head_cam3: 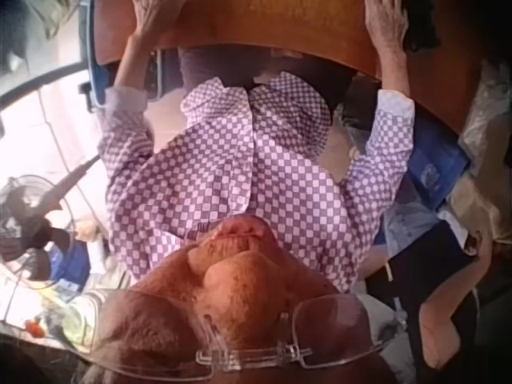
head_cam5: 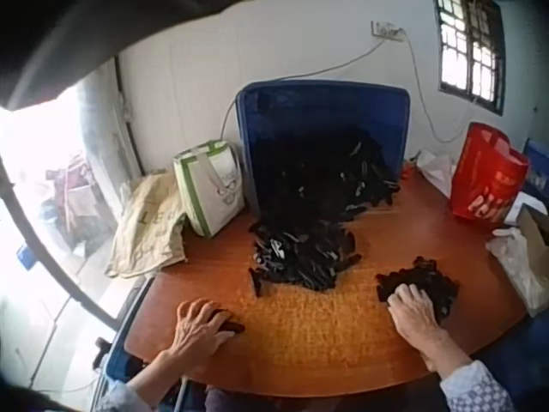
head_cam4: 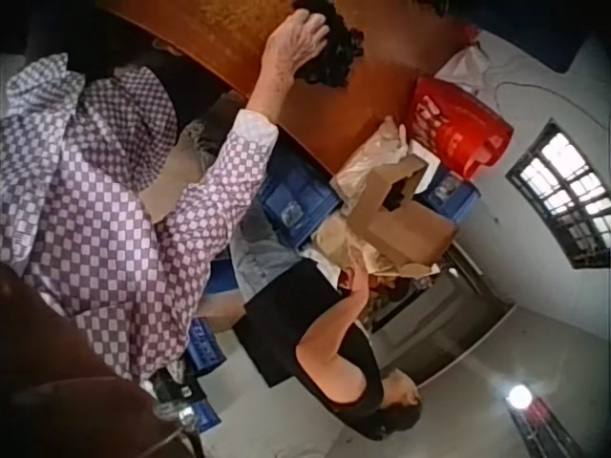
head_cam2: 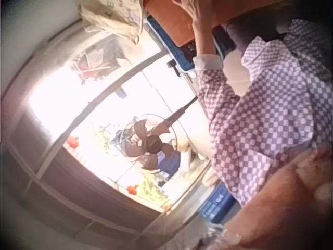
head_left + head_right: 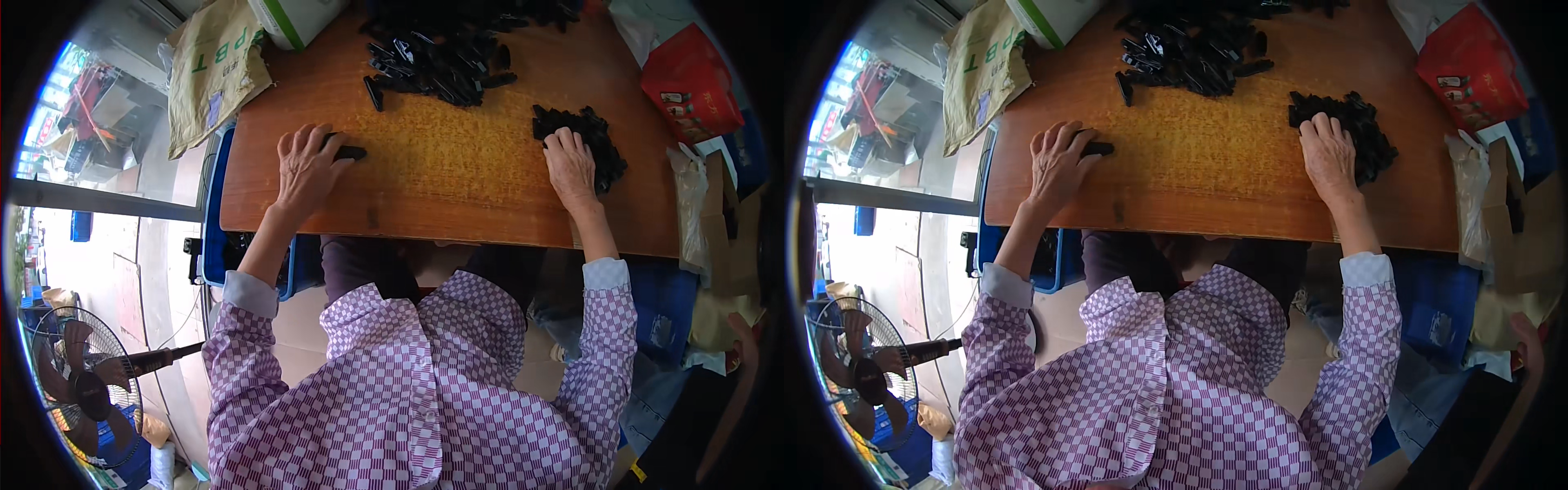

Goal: The person assembles plastic components by fitting two parts together by hand and places the assembled units into a bin.

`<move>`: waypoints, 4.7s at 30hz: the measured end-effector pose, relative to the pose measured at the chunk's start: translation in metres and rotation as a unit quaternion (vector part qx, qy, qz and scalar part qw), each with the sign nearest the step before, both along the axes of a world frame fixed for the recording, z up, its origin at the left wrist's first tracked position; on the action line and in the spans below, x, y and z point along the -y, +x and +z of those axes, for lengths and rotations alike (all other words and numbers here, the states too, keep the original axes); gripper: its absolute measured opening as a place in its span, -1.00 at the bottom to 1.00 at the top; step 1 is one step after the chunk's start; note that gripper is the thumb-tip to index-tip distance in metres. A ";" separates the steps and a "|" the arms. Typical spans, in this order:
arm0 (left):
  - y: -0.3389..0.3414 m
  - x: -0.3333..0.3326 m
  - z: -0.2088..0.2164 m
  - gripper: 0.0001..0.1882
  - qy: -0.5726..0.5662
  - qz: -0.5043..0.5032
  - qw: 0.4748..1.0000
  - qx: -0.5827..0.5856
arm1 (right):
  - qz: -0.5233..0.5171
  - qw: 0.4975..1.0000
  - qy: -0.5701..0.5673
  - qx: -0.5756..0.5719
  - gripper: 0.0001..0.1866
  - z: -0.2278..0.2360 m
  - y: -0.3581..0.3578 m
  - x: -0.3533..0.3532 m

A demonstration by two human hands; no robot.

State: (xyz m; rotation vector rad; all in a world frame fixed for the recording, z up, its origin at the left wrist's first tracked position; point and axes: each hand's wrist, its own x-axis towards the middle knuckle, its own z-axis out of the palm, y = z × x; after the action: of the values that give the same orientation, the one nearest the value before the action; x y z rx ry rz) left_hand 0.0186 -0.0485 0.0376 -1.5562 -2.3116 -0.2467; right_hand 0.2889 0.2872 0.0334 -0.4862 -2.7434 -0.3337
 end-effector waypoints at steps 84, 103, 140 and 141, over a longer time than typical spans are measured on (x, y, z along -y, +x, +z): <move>-0.004 -0.122 0.008 -0.67 0.076 -0.045 0.941 0.327 | 0.110 0.959 -0.261 0.002 -0.74 0.017 -0.041 0.010; 0.030 -0.107 -0.009 -0.59 0.057 -0.066 0.932 0.353 | 0.045 0.819 -0.572 -0.019 -0.86 0.011 -0.046 0.051; 0.012 -0.129 0.004 -0.70 0.006 -0.121 0.947 0.297 | 0.168 0.936 -0.308 -0.034 -0.79 0.030 -0.049 0.050; 0.008 -0.136 0.007 -0.67 0.019 -0.093 0.956 0.277 | 0.135 0.967 -0.211 -0.048 -0.80 0.028 -0.040 0.032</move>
State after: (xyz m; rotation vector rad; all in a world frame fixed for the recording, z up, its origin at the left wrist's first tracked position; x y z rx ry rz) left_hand 0.0262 0.0874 0.0450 -1.8701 -2.5256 -0.8701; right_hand 0.2485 0.2554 0.0618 -0.2141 -2.7350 0.3404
